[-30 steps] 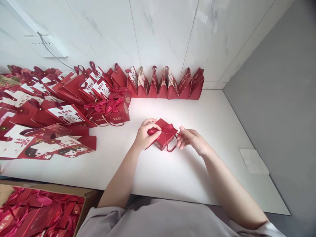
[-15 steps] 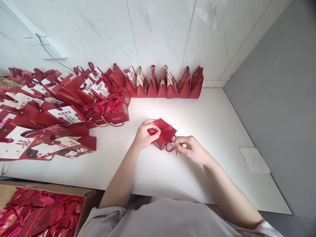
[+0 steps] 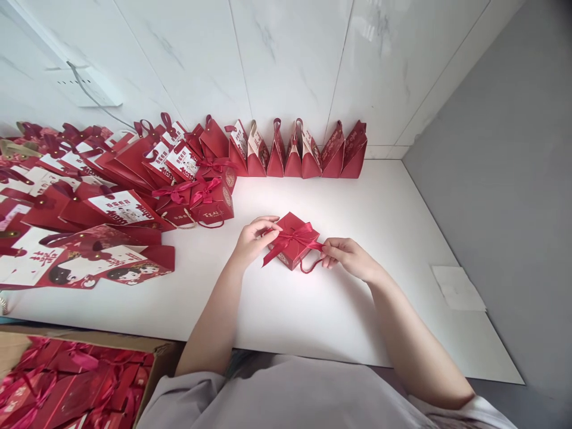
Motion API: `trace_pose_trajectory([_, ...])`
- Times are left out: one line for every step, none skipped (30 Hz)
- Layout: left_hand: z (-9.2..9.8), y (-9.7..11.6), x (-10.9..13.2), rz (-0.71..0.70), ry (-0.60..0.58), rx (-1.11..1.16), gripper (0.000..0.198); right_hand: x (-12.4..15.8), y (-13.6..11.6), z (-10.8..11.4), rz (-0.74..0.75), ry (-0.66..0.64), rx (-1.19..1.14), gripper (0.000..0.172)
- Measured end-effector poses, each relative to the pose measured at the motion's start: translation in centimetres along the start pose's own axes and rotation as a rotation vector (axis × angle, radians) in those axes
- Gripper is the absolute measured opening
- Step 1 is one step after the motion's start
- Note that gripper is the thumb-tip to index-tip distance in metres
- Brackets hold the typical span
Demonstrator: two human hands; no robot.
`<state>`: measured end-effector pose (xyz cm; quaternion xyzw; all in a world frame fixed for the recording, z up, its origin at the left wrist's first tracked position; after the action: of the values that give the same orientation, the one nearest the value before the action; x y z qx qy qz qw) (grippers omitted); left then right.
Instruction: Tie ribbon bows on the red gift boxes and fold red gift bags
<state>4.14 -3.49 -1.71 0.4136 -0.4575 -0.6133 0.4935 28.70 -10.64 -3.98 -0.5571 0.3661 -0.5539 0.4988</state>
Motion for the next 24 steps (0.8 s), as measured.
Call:
trace_pose_trajectory([0.3, 0.0, 0.0, -0.008, 0.035, 0.009, 0.015, 0.0, 0.1, 0.2, 0.000, -0.004, 0.027, 0.022])
trace_pose_trajectory([0.7, 0.1, 0.0, -0.025, 0.090, 0.003, 0.016, 0.0, 0.2, 0.4, -0.003, 0.004, 0.065, 0.019])
trace_pose_trajectory([1.1, 0.3, 0.2, -0.045, 0.161, -0.019, 0.018, 0.0, 0.2, 0.7, -0.008, 0.030, 0.110, 0.015])
trace_pose_trajectory([1.4, 0.5, 0.5, -0.061, 0.245, -0.056, 0.021, 0.0, 0.1, 1.1, -0.011, 0.071, 0.152, 0.011])
trace_pose_trajectory([1.8, 0.7, 0.9, -0.070, 0.338, -0.108, 0.022, 0.0, 0.0, 1.5, -0.009, 0.124, 0.187, 0.011])
trace_pose_trajectory([2.1, 0.8, 1.4, -0.071, 0.424, -0.172, 0.022, -0.1, -0.3, 2.0, 0.002, 0.178, 0.209, 0.012])
trace_pose_trajectory([2.3, 1.0, 2.1, -0.062, 0.484, -0.240, 0.022, -0.2, -0.8, 2.4, 0.024, 0.223, 0.217, 0.014])
trace_pose_trajectory([2.4, 1.0, 2.8, -0.043, 0.510, -0.302, 0.024, -0.4, -1.3, 2.7, 0.057, 0.250, 0.216, 0.014])
trace_pose_trajectory([2.3, 1.0, 3.4, -0.017, 0.506, -0.348, 0.028, -0.7, -1.9, 2.9, 0.096, 0.255, 0.208, 0.016])
trace_pose_trajectory([2.2, 0.9, 4.1, 0.012, 0.475, -0.374, 0.033, -1.0, -2.6, 3.0, 0.136, 0.241, 0.198, 0.019])
trace_pose_trajectory([2.0, 0.8, 4.6, 0.042, 0.429, -0.379, 0.037, -1.4, -3.3, 2.9, 0.172, 0.217, 0.188, 0.022])
trace_pose_trajectory([1.7, 0.6, 5.1, 0.078, 0.379, -0.368, 0.041, -1.9, -4.0, 2.7, 0.205, 0.190, 0.179, 0.026])
trace_pose_trajectory([1.3, 0.5, 5.5, 0.118, 0.333, -0.344, 0.045, -2.4, -4.5, 2.5, 0.233, 0.161, 0.169, 0.028])
trace_pose_trajectory([0.9, 0.3, 5.8, 0.160, 0.289, -0.308, 0.047, -3.0, -5.0, 2.1, 0.254, 0.133, 0.156, 0.030])
trace_pose_trajectory([0.5, 0.2, 6.0, 0.203, 0.243, -0.260, 0.049, -3.5, -5.4, 1.8, 0.263, 0.103, 0.137, 0.031])
trace_pose_trajectory([0.1, 0.1, 6.0, 0.239, 0.195, -0.202, 0.049, -4.0, -5.7, 1.4, 0.258, 0.069, 0.117, 0.032])
trace_pose_trajectory([-0.3, 0.0, 6.1, 0.263, 0.147, -0.133, 0.048, -4.4, -5.9, 1.0, 0.241, 0.033, 0.098, 0.032])
trace_pose_trajectory([-0.6, 0.0, 6.0, 0.275, 0.104, -0.060, 0.046, -4.8, -5.9, 0.7, 0.220, -0.006, 0.086, 0.031])
trace_pose_trajectory([-0.9, 0.0, 6.0, 0.277, 0.074, 0.016, 0.043, -5.0, -6.0, 0.4, 0.207, -0.043, 0.081, 0.031])
trace_pose_trajectory([-1.1, 0.0, 5.9, 0.277, 0.056, 0.086, 0.040, -5.2, -5.9, 0.2, 0.208, -0.078, 0.082, 0.032])
trace_pose_trajectory([-1.3, -0.1, 5.8, 0.277, 0.046, 0.147, 0.037, -5.4, -5.9, 0.1, 0.228, -0.113, 0.086, 0.032])
trace_pose_trajectory([-1.4, -0.2, 5.8, 0.280, 0.040, 0.198, 0.035, -5.4, -5.9, 0.0, 0.261, -0.148, 0.086, 0.032])
trace_pose_trajectory([-1.5, -0.3, 5.8, 0.286, 0.034, 0.237, 0.033, -5.5, -5.9, -0.1, 0.297, -0.184, 0.080, 0.032])
trace_pose_trajectory([-1.5, -0.4, 5.8, 0.292, 0.028, 0.266, 0.031, -5.6, -5.9, -0.1, 0.326, -0.218, 0.068, 0.033])
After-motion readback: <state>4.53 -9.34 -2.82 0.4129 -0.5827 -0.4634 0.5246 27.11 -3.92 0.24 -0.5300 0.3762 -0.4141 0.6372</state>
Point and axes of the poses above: each hand's wrist, its own x-axis away from the middle knuckle, its own z-axis out of the back of the hand, y = z × x, the point moved 2 cm from there along -x, towards the middle knuckle, and after that the axes turned 10 degrees about y, right-handed, at the moved point
